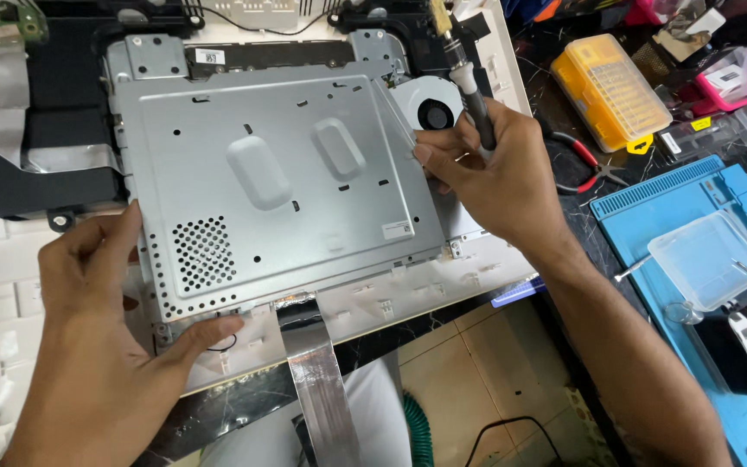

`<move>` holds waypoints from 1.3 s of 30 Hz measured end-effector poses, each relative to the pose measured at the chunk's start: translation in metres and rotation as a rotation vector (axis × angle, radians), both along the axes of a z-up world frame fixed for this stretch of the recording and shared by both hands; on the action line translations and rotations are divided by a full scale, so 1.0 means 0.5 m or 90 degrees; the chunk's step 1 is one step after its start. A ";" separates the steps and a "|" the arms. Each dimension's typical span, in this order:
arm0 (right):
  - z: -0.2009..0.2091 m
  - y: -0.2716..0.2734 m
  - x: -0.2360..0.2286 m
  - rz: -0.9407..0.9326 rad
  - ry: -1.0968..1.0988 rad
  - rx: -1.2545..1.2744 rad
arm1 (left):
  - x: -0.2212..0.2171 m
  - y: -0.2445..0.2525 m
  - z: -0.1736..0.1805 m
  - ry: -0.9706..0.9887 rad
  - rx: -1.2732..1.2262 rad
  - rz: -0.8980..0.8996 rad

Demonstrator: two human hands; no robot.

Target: The person uses a screwdriver to attach a metal casing to a white plastic housing containing a circuit board. They align the casing, insert screws, and tighten them to secure the components together.

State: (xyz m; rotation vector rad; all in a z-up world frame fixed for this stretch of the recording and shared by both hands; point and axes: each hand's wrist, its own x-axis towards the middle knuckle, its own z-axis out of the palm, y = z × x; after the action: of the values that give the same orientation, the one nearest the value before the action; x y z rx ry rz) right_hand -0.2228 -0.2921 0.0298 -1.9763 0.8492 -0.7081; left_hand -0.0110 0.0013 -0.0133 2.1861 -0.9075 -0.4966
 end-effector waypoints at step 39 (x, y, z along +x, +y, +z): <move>0.002 -0.073 -0.057 0.154 0.049 -0.020 | -0.050 -0.009 -0.001 -0.047 -0.177 0.001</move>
State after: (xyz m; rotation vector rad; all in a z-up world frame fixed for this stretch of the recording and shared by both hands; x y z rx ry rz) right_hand -0.2511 -0.3288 0.0308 -2.1012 0.6321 -0.5097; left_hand -0.0358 -0.0033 -0.0138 1.9622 -0.9536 -0.2722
